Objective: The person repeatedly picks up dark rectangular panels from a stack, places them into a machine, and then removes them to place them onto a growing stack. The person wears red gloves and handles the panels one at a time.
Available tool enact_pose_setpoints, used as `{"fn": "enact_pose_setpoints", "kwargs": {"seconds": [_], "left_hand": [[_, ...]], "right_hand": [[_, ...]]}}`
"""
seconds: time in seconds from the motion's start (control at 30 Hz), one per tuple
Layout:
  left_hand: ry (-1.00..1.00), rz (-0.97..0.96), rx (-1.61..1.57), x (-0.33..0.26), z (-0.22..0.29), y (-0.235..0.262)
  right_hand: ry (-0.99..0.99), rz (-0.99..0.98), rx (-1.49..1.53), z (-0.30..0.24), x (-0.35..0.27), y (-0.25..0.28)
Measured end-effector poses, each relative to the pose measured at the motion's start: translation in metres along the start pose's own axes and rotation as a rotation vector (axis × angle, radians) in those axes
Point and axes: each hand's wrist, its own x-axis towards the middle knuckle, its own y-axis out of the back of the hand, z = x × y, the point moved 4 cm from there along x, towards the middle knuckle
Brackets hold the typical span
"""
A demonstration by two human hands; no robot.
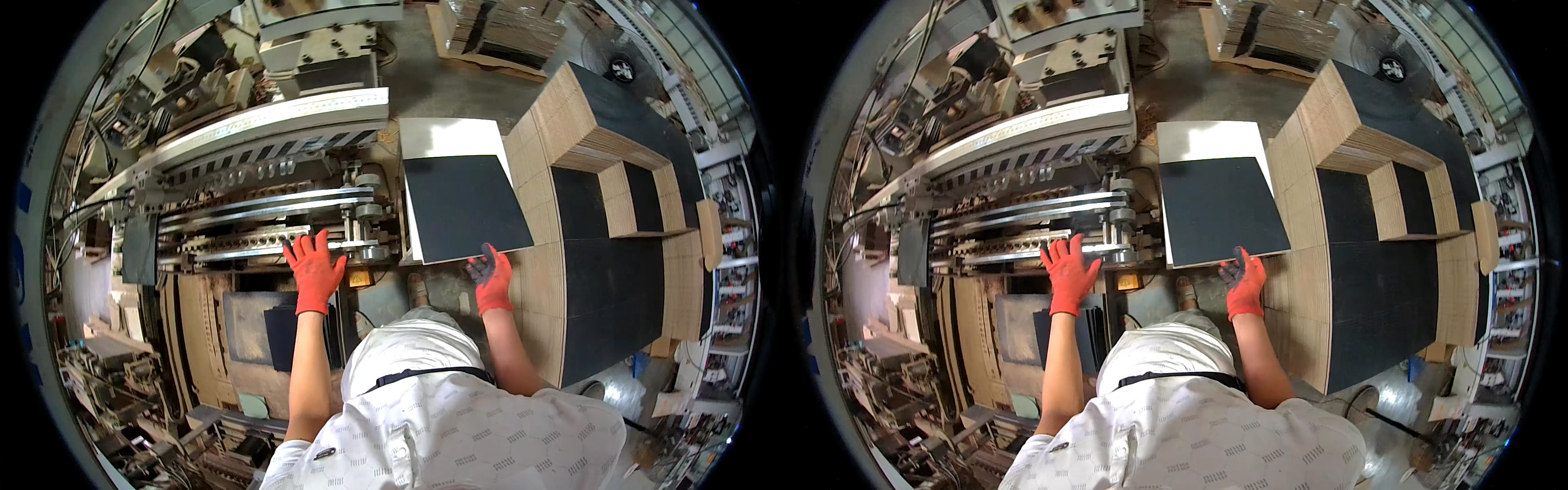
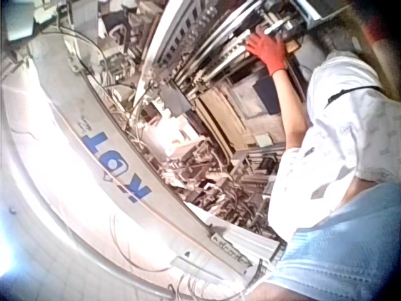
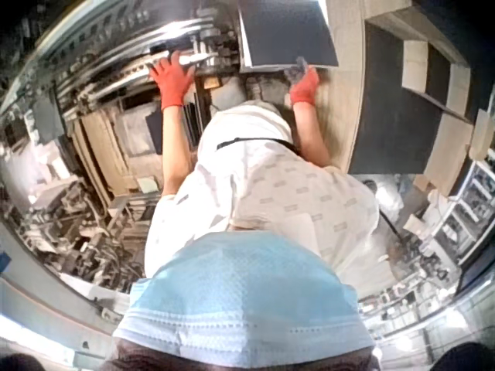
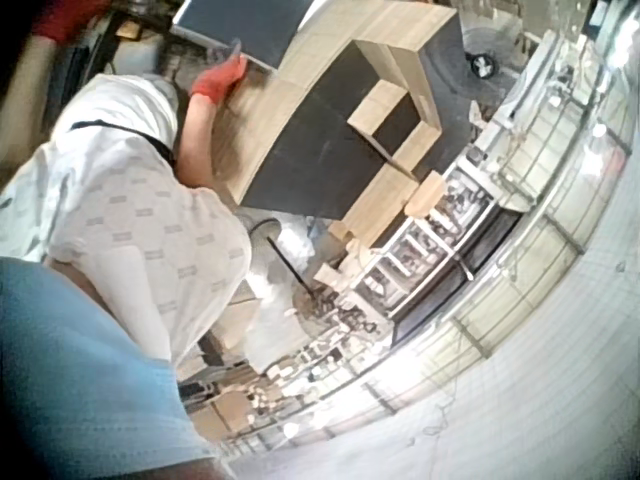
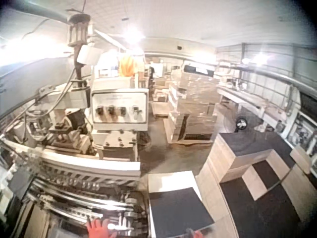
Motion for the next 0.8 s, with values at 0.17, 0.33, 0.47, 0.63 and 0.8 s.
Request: {"fn": "enact_pose_setpoints", "kwargs": {"seconds": [0.17,0.33,0.47,0.63,0.8], "left_hand": [[-0.025,-0.015,0.003,0.001,0.002,0.003],[-0.036,-0.002,0.028,-0.002,0.005,0.006],[-0.033,0.025,0.052,-0.002,0.004,0.001],[-0.035,0.0,0.071,0.001,0.003,-0.001],[-0.04,-0.014,0.052,0.002,0.003,-0.001]], "right_hand": [[-0.053,0.008,-0.028,0.003,0.026,0.028],[-0.271,-0.067,-0.138,0.017,0.039,0.063],[-0.117,0.082,0.083,0.024,0.066,0.079],[-0.097,0.014,0.23,0.021,0.096,0.078],[-0.179,0.093,0.215,0.045,0.089,0.093]]}}
